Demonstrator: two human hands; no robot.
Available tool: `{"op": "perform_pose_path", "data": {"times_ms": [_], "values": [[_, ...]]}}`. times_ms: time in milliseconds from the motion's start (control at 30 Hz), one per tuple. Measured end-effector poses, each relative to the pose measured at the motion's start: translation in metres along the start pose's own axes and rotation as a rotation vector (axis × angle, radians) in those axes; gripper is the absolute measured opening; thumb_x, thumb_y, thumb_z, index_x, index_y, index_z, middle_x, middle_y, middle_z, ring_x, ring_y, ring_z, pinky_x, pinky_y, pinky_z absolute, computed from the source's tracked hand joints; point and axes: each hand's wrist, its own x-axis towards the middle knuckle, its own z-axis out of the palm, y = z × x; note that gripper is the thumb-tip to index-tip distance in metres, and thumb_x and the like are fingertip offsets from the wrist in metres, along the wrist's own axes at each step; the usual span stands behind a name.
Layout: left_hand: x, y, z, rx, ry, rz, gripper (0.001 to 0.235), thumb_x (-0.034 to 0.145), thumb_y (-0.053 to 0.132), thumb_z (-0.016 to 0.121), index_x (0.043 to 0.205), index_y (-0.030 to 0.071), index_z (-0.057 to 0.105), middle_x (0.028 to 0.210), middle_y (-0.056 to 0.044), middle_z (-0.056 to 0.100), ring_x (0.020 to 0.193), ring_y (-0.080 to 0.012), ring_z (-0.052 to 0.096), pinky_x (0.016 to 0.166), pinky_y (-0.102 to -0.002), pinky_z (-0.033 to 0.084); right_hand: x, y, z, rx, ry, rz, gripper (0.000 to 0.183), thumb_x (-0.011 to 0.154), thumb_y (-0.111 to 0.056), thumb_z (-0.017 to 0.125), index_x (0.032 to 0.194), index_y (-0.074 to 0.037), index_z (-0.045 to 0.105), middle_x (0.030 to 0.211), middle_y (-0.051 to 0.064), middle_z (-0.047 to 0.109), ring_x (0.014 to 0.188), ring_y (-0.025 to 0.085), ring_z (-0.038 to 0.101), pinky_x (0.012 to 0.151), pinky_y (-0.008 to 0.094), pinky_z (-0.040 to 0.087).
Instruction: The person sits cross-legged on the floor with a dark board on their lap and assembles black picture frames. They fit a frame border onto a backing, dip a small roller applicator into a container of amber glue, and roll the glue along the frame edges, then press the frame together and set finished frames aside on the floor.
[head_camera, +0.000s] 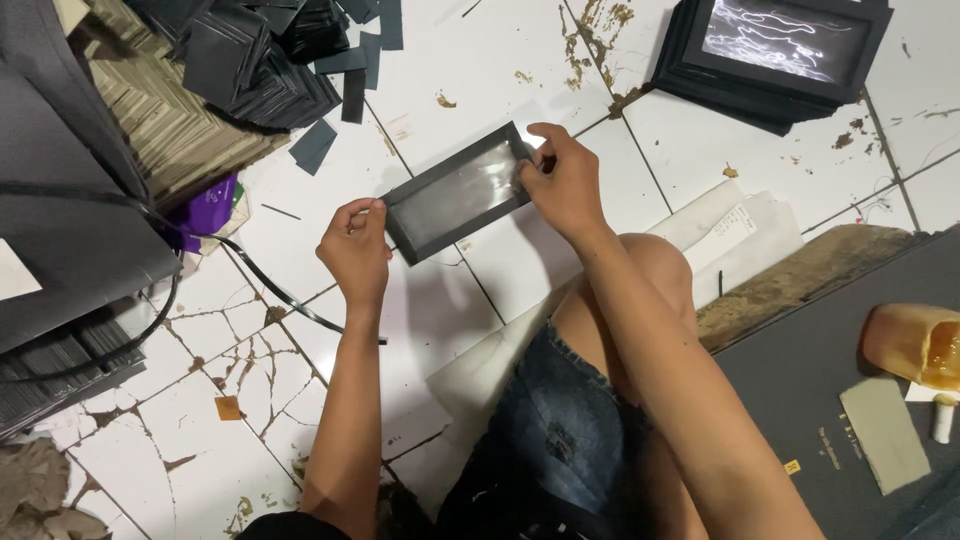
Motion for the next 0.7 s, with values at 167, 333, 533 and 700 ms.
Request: {"op": "perform_pose_path", "data": {"times_ms": [167,333,533,700], "values": [[-0.002,-0.007,-0.002,0.04,0.075,0.067,0.017,0.1,0.01,0.066,0.113,0.0,0.072,0.089,-0.015,0.073,0.059,-0.0143,0.062,0.052,-0.029,0.049,0.0,0.001,-0.002,-0.11,0.016,0.029,0.04,0.089,-0.007,0.072,0.128,-0.002,0.066,0.094,0.011,0.065,0.089,0.023,0.064,0.077,0.037,0.056],[-0.025,0.014,-0.005,-0.092,-0.038,-0.017,0.039,0.106,0.013,0.052,0.141,-0.005,0.056,0.138,-0.033,0.059,0.129,-0.0409,0.06,0.11,-0.049,0.049,-0.008,-0.005,-0.005,-0.081,-0.052,0.066,0.052,0.091,-0.005,0.059,0.141,0.006,0.057,0.123,0.025,0.065,0.121,0.039,0.063,0.102,0.05,0.051],[-0.042,0.006,0.005,-0.265,-0.258,-0.166,0.061,0.106,0.014,0.046,0.162,0.0,0.026,0.165,-0.032,0.023,0.154,-0.0422,0.021,0.128,-0.052,0.021,-0.017,-0.021,-0.003,-0.073,-0.234,0.133,0.068,0.087,-0.011,0.054,0.152,0.008,0.044,0.141,0.033,0.058,0.139,0.046,0.05,0.118,0.055,0.038],[-0.04,-0.008,0.005,-0.169,-0.245,-0.131,0.065,0.107,0.014,0.05,0.165,0.012,0.02,0.168,-0.025,0.023,0.157,-0.0377,0.019,0.128,-0.05,0.019,-0.018,-0.013,-0.007,0.033,-0.224,0.17,0.072,0.086,-0.011,0.054,0.155,0.005,0.041,0.143,0.034,0.056,0.138,0.046,0.05,0.113,0.053,0.044]]}}
